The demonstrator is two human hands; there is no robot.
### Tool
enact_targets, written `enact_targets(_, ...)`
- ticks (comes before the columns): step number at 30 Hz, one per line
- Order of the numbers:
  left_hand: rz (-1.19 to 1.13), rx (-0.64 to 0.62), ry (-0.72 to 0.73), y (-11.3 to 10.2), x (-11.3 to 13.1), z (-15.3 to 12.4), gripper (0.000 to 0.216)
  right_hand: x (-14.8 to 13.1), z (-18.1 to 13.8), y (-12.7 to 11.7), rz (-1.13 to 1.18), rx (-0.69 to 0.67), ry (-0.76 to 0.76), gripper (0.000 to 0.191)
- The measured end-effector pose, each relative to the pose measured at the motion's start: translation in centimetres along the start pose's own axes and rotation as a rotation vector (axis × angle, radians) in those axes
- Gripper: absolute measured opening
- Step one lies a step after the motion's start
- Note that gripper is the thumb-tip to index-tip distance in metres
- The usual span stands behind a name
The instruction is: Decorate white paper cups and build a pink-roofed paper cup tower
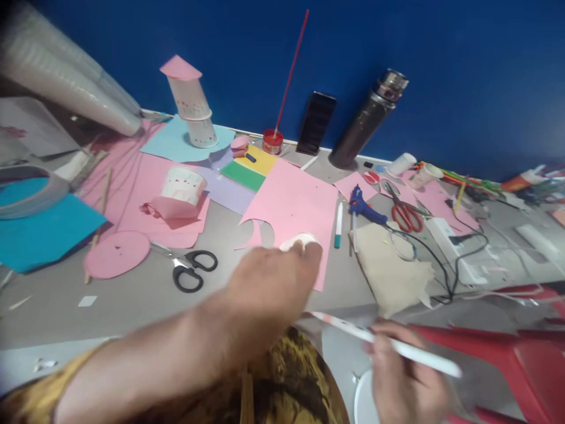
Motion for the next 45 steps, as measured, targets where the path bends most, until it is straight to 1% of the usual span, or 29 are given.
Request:
enact_targets(1,-0.019,-0.109,0.019,-0.5,-0.6,0.5,0.036,-0.7,-0.7,0.6,0.014,-0.005,0.027,0.014)
enact_targets(2,-0.025,-0.176,0.015,-1.2,-1.3,1.0,0.03,-1.6,-1.0,1.5,0.03,-0.026,0.025,0.01)
enact_targets(3,-0.041,-0.246,0.047,-1.9,-1.6,1.6,0.026,-2.8,-1.0,2.4,0.076,-0.052,-0.016,0.006)
enact_targets(4,-0.049,-0.278,0.061,-2.6,-1.9,2.2,0.024,-3.9,-0.8,3.2,0.11,-0.062,-0.053,0.005)
enact_targets(5,-0.047,-0.334,0.051,-3.0,-2.2,2.7,0.023,-4.9,-0.5,3.8,0.135,-0.072,-0.098,0.004)
enact_targets(6,-0.037,-0.386,0.046,-3.3,-2.3,3.2,0.024,-6.0,-0.1,4.4,0.152,-0.094,-0.154,0.005)
enact_targets(9,-0.042,-0.529,0.017,-3.2,-2.1,4.1,0.034,-8.2,0.7,4.8,0.201,-0.057,-0.325,0.009)
enact_targets(11,-0.063,-0.568,-0.039,-3.1,-1.8,4.5,0.039,-8.9,0.8,4.8,0.203,-0.008,-0.406,0.011)
enact_targets(14,-0.088,-0.564,-0.125,-3.3,-1.4,5.0,0.042,-8.8,1.0,5.2,0.155,0.029,-0.434,0.01)
enact_targets(17,-0.089,-0.567,-0.16,-3.4,-1.0,5.4,0.042,-8.1,1.6,6.1,0.126,0.02,-0.386,0.011)
enact_targets(20,-0.049,-0.568,-0.133,-3.2,-0.8,5.6,0.042,-7.7,2.2,7.0,0.126,0.017,-0.346,0.012)
enact_targets(24,-0.04,-0.544,-0.101,-3.0,-0.8,5.6,0.042,-7.7,2.4,7.8,0.114,0.027,-0.355,0.012)
enact_targets(31,-0.061,-0.506,-0.084,-2.9,-1.6,4.5,0.04,-7.5,2.5,8.7,0.129,-0.032,-0.332,0.014)
enact_targets(38,-0.007,-0.414,0.028,-2.6,-2.4,3.4,0.042,-7.5,2.6,8.7,0.131,-0.06,-0.318,0.016)
enact_targets(45,-0.001,-0.38,0.001,-2.6,-2.4,3.4,0.043,-7.4,2.4,8.1,0.126,-0.078,-0.295,0.014)
Point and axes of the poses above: each hand's wrist, its own z-axis towards the middle knuckle, its own y-axis out of the palm, x = y × z, the point moved 7 cm from there along z, towards the middle knuckle, and after that the axes turned 13 degrees about -z, right-handed, at the moved point
